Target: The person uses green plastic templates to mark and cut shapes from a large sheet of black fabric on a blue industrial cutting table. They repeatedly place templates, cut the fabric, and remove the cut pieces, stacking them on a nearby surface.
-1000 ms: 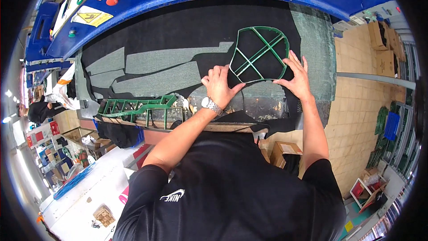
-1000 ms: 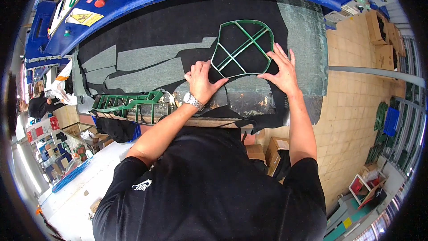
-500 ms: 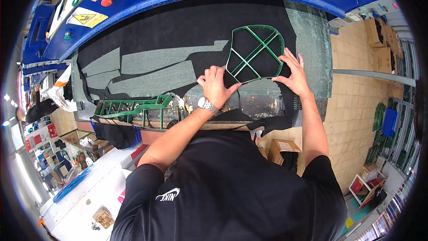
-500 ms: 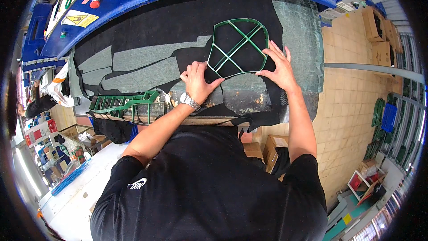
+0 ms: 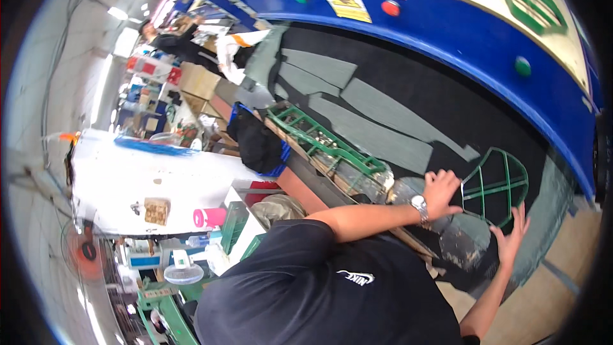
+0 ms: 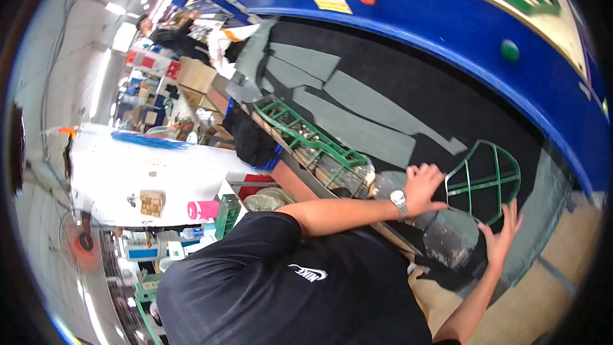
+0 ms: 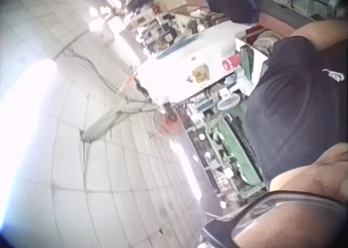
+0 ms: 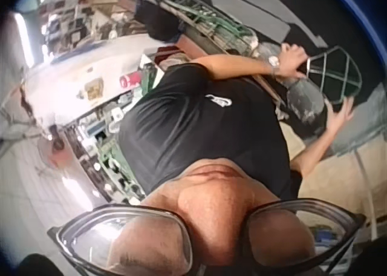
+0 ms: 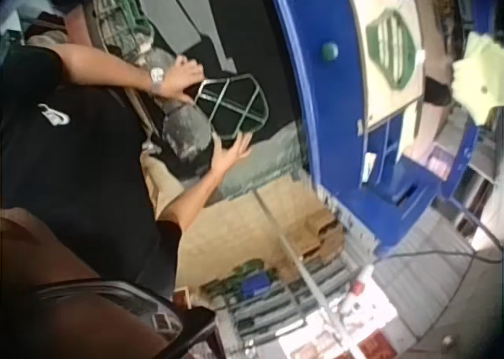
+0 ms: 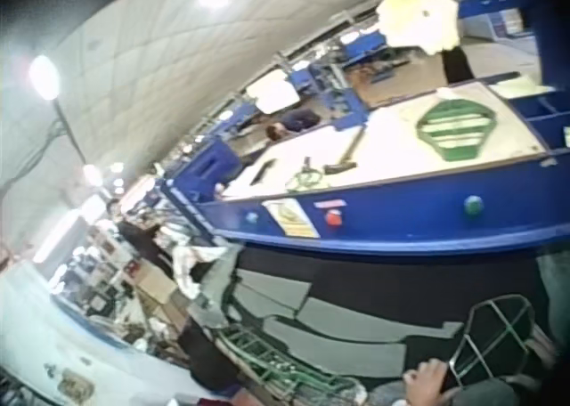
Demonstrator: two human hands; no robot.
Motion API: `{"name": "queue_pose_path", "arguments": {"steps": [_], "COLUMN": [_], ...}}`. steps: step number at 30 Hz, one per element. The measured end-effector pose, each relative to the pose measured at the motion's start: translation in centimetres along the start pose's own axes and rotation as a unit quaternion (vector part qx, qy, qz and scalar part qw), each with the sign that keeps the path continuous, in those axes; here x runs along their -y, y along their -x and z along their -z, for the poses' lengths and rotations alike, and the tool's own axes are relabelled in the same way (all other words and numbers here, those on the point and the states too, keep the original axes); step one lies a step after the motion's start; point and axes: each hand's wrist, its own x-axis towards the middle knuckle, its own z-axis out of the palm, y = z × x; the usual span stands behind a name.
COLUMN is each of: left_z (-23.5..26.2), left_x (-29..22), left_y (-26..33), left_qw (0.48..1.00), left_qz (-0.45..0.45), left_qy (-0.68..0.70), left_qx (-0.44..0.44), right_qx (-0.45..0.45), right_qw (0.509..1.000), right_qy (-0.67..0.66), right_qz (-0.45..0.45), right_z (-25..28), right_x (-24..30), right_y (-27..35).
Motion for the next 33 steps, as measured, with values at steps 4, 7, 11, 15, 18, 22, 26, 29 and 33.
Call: {"name": "queue_pose_path", "arguments": {"steps": [4, 7, 11, 15, 18, 22, 26, 29, 33], "left_z": [-0.4, 0.0, 0.0, 0.1, 0.1, 0.2, 0.1, 0.2, 0.2], "left_x": [0.0, -0.1, -0.2, -0.3, -0.3, -0.3, -0.2, -0.3, -0.3], "left_y": [0.1, -0.1, -0.2, -0.3, -0.2, -0.2, -0.2, -0.1, -0.2], "left_qw": [1.0, 0.999, 0.999, 0.999, 0.999, 0.999, 0.999, 0.999, 0.999], "left_qz": [-0.008, -0.011, -0.009, -0.009, -0.006, -0.004, -0.007, -0.006, -0.006], "left_qy": [0.024, 0.036, 0.045, 0.048, 0.043, 0.041, 0.04, 0.042, 0.046], "left_qx": [-0.019, -0.007, -0.006, -0.008, -0.006, 0.004, 0.005, 0.005, 0.008], "right_qx": [0.002, 0.003, 0.007, 0.005, 0.01, 0.007, 0.002, 0.002, 0.005], "right_qw": [1.0, 0.999, 0.999, 0.999, 0.999, 0.999, 0.999, 0.999, 0.999], "right_qy": [0.03, 0.03, 0.039, 0.03, 0.036, 0.037, 0.036, 0.035, 0.033], "right_qz": [-0.005, -0.016, -0.029, -0.027, -0.031, -0.029, -0.022, -0.02, -0.029], "right_z": [0.2, 0.5, 0.4, 0.7, 0.7, 0.7, 0.6, 0.5, 0.6], "right_x": [-0.2, 0.0, 0.1, 0.5, 0.7, 0.7, 0.5, 0.3, 0.4], "right_y": [0.1, 0.2, 0.1, 0.0, -0.2, -0.1, 0.0, 0.1, 0.1]}}
